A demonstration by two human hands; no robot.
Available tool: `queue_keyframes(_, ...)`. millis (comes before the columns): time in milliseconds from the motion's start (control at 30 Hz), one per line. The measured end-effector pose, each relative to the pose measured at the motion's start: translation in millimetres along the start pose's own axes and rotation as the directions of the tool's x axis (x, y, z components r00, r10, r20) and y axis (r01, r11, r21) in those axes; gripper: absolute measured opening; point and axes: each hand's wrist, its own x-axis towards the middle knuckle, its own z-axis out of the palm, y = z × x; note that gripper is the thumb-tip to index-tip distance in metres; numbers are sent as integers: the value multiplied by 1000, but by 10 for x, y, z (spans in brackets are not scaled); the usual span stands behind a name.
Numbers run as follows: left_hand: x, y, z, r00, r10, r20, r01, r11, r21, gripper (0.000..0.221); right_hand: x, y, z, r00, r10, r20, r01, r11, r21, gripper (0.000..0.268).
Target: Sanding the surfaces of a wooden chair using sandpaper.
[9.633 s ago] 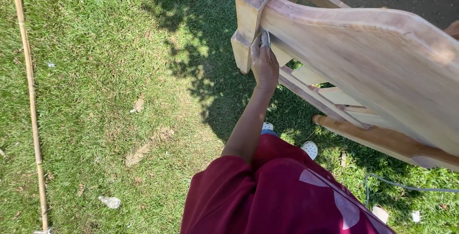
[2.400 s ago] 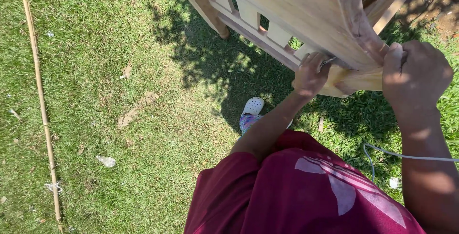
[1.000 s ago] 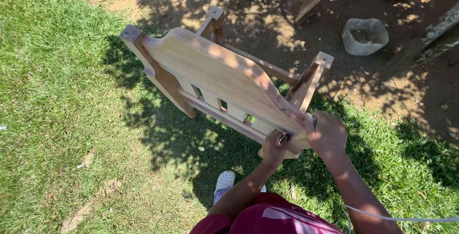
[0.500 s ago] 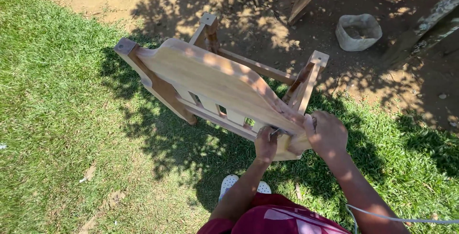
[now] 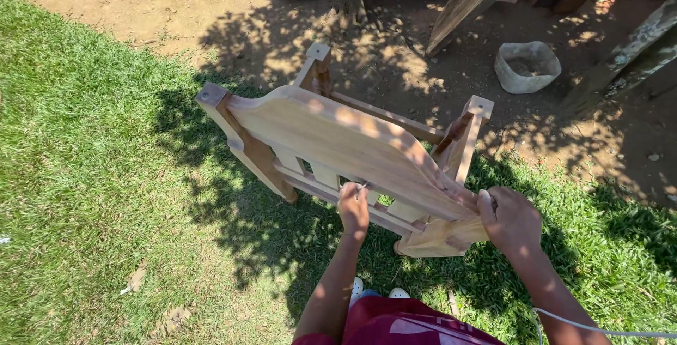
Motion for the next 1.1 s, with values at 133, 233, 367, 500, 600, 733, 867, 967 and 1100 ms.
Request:
queue_keyframes(133, -90, 52, 82, 968, 157, 194, -229, 869, 438, 5, -34, -20, 11, 999, -28, -19, 29, 998, 50, 32)
queue_keyframes(233, 184, 50, -159, 943, 192, 271, -309, 810, 499, 9, -29, -131, -54, 990, -32, -141, 42, 996, 72, 29)
queue_keyframes(367, 817, 100, -823, 979, 177, 102, -204, 845, 494, 20, -40, -203, -65, 993, 116, 16, -117, 990, 74, 30)
queue_keyframes(500, 1467, 201, -1363, 985, 73, -154, 45, 760, 648, 12, -37, -141, 37, 984, 172, 49, -174, 984, 38, 33)
queue_keyframes(600, 1775, 75, -1720, 973, 128, -193, 32, 752, 658, 22, -41, -81, 117, 971, 220, 98, -221, 975, 3, 35)
queue_keyframes(733, 1830, 101, -1698, 962, 113, -249, 50, 823, 566, 14, -12, -158, 107, 948, 295, 118, -294, 956, -21, 37)
queue_keyframes(867, 1607, -450, -1588, 923, -213, -320, 113, 946, -303, 27, -28, -154, 156, 937, 330, 119, -332, 943, 4, 39)
queue_keyframes(967, 1494, -467, -1493, 968, -180, -177, 119, 944, -309, 26, -19, -62, 231, 902, 401, 161, -396, 916, -60, 42)
queue_keyframes(1100, 1730, -257, -1673, 808, -589, 4, 336, 456, -824, 14, -51, 75, 346, 911, 382, 154, -370, 923, -103, 43)
